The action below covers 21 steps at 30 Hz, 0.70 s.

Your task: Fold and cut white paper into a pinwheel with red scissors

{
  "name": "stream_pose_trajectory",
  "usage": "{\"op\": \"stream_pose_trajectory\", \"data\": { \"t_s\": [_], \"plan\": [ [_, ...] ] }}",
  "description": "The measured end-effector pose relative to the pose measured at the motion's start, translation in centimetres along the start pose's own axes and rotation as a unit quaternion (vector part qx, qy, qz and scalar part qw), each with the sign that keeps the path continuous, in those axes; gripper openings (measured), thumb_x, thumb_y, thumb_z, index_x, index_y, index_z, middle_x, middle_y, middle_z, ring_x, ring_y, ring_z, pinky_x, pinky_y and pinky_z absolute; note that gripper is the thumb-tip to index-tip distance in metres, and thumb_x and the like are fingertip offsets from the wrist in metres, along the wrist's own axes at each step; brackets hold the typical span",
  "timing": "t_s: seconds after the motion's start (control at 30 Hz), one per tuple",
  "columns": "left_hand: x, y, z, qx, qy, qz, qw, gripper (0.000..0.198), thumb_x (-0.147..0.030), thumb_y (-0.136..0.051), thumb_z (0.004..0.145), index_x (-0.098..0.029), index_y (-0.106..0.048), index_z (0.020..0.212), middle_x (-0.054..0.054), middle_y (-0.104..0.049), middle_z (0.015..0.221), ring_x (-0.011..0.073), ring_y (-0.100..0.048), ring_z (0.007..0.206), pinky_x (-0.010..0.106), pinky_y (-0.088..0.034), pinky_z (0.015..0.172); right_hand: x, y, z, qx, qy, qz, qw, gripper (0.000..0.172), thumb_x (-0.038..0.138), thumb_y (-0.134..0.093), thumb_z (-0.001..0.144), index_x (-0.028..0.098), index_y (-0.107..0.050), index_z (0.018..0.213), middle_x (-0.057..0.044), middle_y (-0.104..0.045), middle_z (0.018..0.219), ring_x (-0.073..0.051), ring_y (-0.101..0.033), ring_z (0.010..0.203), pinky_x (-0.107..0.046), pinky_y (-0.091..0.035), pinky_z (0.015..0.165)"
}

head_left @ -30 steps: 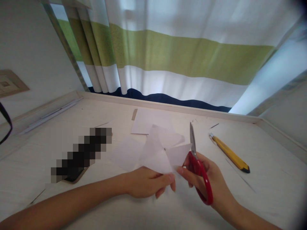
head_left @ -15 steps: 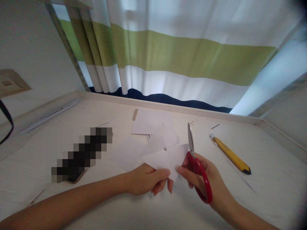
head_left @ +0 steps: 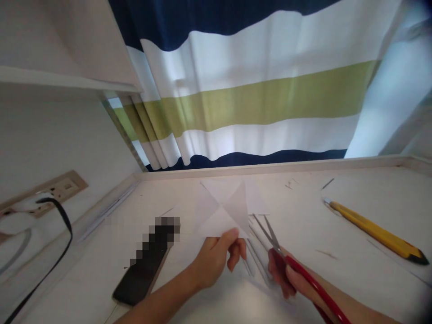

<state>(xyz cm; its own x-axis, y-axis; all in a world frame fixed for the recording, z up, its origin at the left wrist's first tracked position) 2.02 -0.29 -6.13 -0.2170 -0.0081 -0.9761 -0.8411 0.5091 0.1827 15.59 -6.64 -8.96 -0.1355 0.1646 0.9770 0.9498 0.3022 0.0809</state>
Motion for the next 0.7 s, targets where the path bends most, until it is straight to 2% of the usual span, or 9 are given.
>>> {"op": "stream_pose_trajectory", "data": {
  "t_s": [0.1,0.33,0.5,0.7],
  "plan": [
    [-0.4,0.1,-0.2,-0.005,-0.003,0.013,1.0,0.054,-0.048,-0.024,0.081,-0.015,-0.048,0.045,-0.003,-0.036,0.034,0.0102,-0.038,0.041,0.024,-0.035,0.058,-0.6,-0.9,-0.3,0.062,-0.029,0.016,0.998,0.037,0.053,-0.043,0.075,0.018,-0.052,0.081,-0.001,-0.048,0.071,-0.013,-0.047,0.062,-0.026,-0.042,0.062],
    [-0.1,-0.6,-0.4,0.015,0.004,0.02,1.0,0.053,-0.048,-0.023,0.082,-0.015,-0.05,0.049,-0.003,-0.037,0.036,0.0109,-0.039,0.043,0.024,-0.035,0.059,-0.6,-2.3,-0.6,0.126,-0.05,0.049,0.989,0.034,0.05,-0.042,0.077,0.017,-0.049,0.084,0.004,-0.038,0.063,-0.008,-0.037,0.053,-0.02,-0.039,0.053],
    [-0.1,-0.7,-0.4,0.016,-0.011,0.032,0.999,0.053,-0.046,-0.023,0.083,-0.015,-0.05,0.049,-0.003,-0.037,0.036,0.0109,-0.041,0.043,0.024,-0.036,0.06,-0.2,-2.3,-0.8,0.125,-0.08,0.058,0.987,0.035,0.05,-0.041,0.078,0.017,-0.048,0.082,0.005,-0.038,0.058,-0.007,-0.037,0.051,-0.017,-0.037,0.049],
    [0.5,-0.9,-0.3,0.043,-0.003,0.032,0.999,0.05,-0.043,-0.024,0.083,-0.015,-0.051,0.052,-0.004,-0.039,0.038,0.0109,-0.042,0.045,0.024,-0.036,0.061,-0.6,-2.2,-0.9,0.133,-0.069,0.082,0.985,0.033,0.048,-0.039,0.08,0.016,-0.049,0.083,0.005,-0.038,0.056,-0.006,-0.037,0.048,-0.018,-0.037,0.047]
  ]
}}
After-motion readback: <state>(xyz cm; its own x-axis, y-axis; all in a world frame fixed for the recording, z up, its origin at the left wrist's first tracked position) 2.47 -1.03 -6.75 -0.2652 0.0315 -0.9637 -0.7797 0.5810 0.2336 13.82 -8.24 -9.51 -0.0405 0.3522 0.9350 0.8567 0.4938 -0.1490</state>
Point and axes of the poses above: each hand's wrist, its own z-axis towards the middle knuckle, its own y-axis out of the back of the hand, x = y × z, the point moved 6 cm from there along z, towards the middle knuckle
